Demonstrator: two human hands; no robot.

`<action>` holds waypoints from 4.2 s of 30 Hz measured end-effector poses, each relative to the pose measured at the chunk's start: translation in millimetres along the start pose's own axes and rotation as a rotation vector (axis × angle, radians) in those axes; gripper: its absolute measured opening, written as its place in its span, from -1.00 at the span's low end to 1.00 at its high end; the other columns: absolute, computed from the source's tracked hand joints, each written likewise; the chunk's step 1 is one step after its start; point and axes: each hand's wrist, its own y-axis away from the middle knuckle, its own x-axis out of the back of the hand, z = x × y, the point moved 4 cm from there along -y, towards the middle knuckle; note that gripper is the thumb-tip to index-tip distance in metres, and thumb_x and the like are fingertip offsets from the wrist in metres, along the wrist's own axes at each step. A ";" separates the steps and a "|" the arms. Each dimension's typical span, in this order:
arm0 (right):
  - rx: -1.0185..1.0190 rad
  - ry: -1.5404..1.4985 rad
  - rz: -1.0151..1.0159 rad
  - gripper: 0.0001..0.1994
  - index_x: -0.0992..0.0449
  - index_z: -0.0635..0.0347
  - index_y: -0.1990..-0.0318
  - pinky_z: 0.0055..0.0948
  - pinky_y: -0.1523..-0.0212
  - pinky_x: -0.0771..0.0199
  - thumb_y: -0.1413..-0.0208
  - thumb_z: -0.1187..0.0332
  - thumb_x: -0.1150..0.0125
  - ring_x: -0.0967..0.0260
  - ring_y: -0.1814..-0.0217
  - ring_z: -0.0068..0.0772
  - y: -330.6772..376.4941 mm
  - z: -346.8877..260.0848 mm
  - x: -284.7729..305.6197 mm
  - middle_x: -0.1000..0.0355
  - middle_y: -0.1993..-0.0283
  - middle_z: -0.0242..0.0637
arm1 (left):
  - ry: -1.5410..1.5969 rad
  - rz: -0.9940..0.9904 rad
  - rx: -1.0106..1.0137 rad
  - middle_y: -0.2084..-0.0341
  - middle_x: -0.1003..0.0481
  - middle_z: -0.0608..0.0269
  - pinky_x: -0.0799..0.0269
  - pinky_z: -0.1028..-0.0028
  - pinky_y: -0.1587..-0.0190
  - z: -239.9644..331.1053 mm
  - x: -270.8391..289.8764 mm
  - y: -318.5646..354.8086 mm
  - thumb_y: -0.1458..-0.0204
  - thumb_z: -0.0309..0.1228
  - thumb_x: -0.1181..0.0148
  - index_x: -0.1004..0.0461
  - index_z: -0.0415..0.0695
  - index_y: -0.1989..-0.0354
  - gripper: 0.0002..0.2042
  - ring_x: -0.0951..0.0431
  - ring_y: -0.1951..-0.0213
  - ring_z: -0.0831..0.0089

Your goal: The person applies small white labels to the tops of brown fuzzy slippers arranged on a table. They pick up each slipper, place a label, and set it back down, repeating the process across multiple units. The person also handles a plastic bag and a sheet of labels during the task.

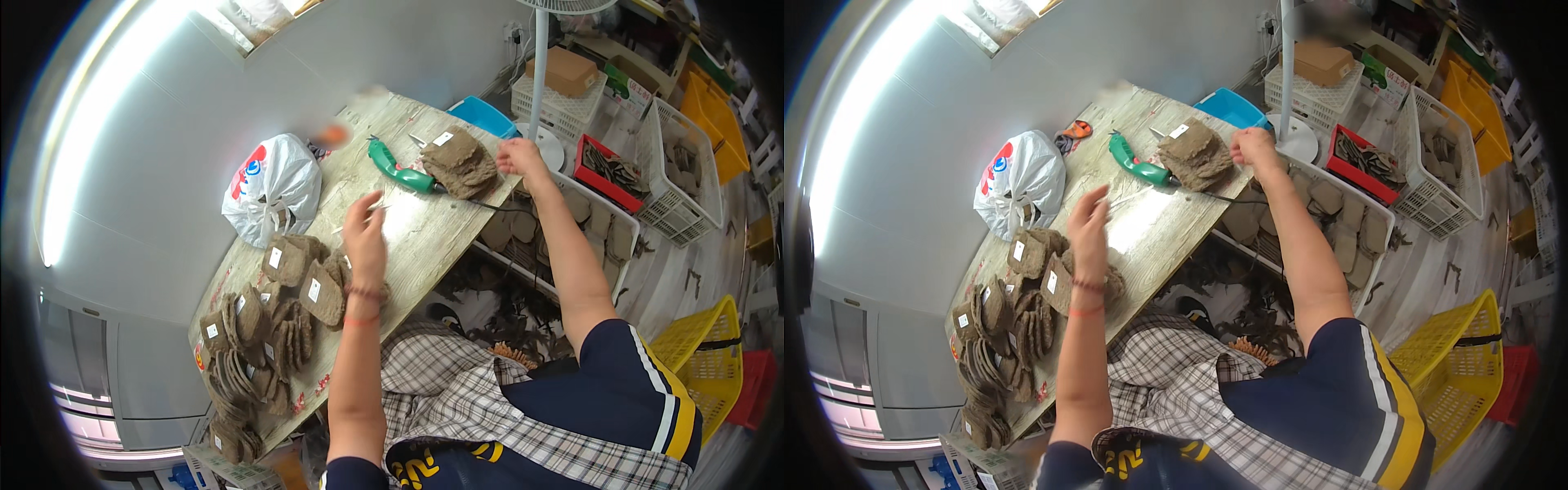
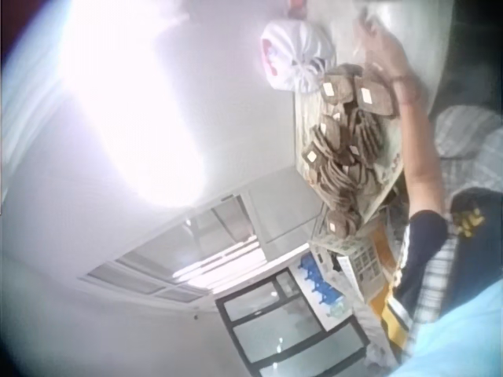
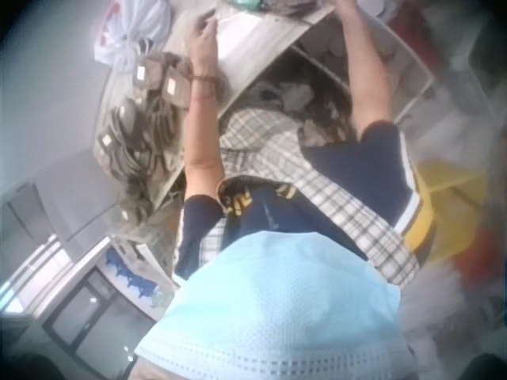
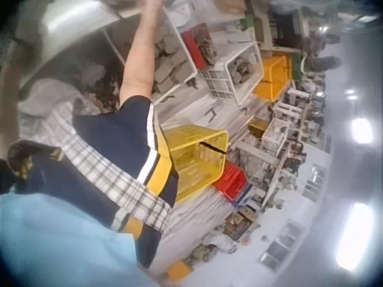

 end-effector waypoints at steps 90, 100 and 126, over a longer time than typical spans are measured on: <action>0.361 0.202 -0.299 -0.71 -0.46 0.37 0.01 -0.20 0.08 -0.50 -0.12 0.43 -0.11 -0.48 0.09 0.10 217.4 16.7 -147.1 -0.50 0.12 0.11 | 0.792 0.071 0.555 0.07 -0.44 0.32 -0.43 0.31 0.04 -40.8 5.2 101.2 -0.20 -0.30 -0.07 -0.31 -0.05 -0.06 -0.71 -0.47 0.04 0.48; 0.514 0.307 -0.353 -0.75 -0.47 0.24 0.03 -0.21 0.03 -0.46 -0.17 0.38 -0.06 -0.43 0.00 0.03 218.7 10.7 -142.7 -0.45 0.07 -0.02 | 0.697 0.126 0.615 0.12 -0.45 0.34 -0.45 0.41 0.09 -53.4 4.1 103.8 -0.20 -0.32 -0.06 -0.28 -0.08 -0.07 -0.70 -0.48 0.09 0.53; -0.030 -0.218 -0.304 -0.61 -0.43 0.33 0.08 -0.44 0.12 -0.46 -0.01 0.29 -0.40 -0.44 0.16 -0.45 196.1 36.9 -146.3 -0.50 0.14 -0.22 | -0.510 -0.008 -0.080 -0.33 -0.06 -0.07 0.08 0.03 -0.35 -39.5 -35.3 119.4 -0.08 -0.35 -0.07 -0.05 -0.09 -0.40 -0.34 -0.04 -0.34 -0.02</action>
